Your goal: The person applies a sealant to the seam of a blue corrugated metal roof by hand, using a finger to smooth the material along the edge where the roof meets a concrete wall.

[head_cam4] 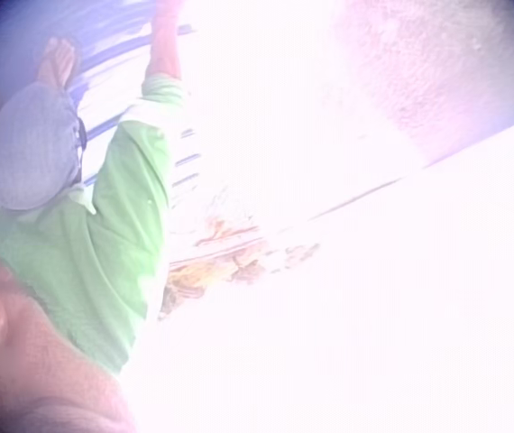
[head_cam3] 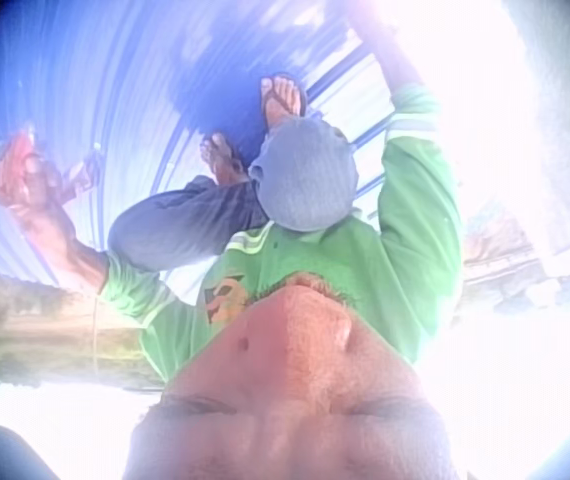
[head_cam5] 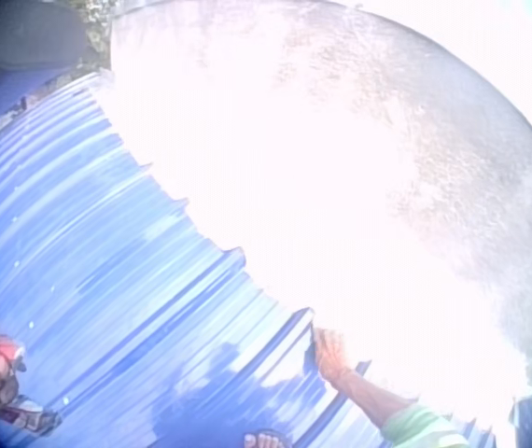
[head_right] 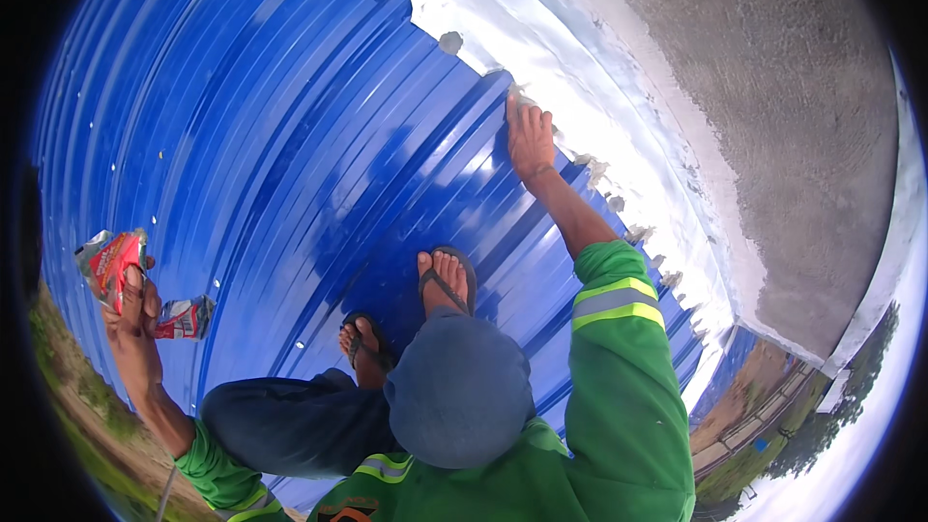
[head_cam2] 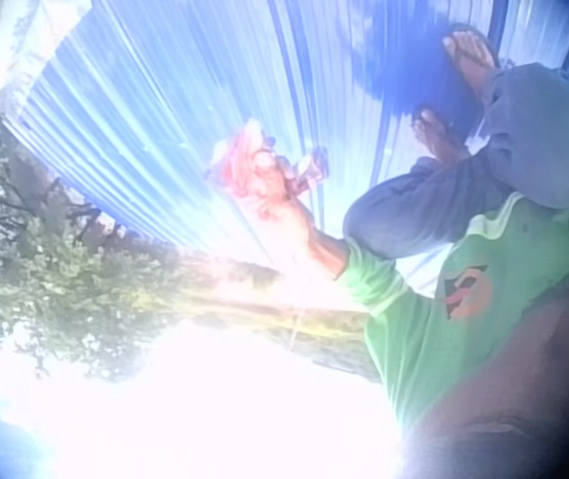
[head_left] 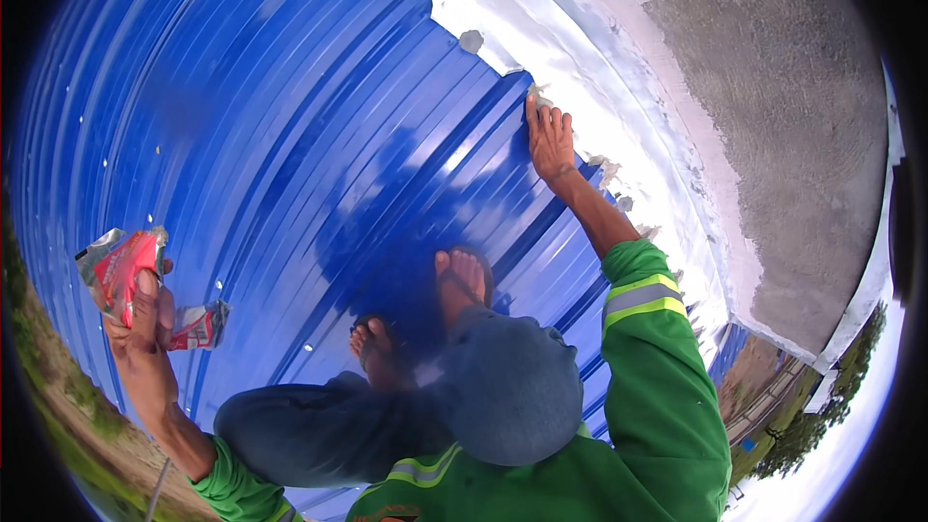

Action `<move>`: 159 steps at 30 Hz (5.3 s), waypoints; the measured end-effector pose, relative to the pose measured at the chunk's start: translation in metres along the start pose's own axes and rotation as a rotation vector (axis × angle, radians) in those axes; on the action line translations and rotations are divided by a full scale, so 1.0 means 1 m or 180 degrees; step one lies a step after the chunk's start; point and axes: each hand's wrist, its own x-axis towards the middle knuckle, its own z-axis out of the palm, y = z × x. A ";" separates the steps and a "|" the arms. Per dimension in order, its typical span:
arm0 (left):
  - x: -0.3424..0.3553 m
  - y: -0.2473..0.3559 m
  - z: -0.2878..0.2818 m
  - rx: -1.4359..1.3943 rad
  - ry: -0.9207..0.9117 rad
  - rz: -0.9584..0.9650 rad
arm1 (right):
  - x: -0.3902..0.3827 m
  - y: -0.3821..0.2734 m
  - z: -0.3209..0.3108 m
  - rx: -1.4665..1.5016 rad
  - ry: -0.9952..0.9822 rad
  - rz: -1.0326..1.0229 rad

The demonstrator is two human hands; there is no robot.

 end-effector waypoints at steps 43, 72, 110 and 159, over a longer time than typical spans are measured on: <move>-0.001 0.012 0.006 0.0109 -0.0072 0.0189 | -0.026 0.024 -0.034 -0.1564 -0.0577 -0.0526; 0.010 0.008 0.002 0.0107 -0.0316 0.0267 | -0.002 0.033 -0.041 -0.1978 -0.0510 -0.0873; 0.031 0.046 0.093 -0.0026 -0.1411 0.0693 | -0.014 -0.092 -0.312 0.7079 -0.1112 -0.0880; 0.025 0.009 0.045 -0.0258 -0.0405 0.0599 | 0.047 0.068 -0.026 -0.0017 0.0384 -0.0438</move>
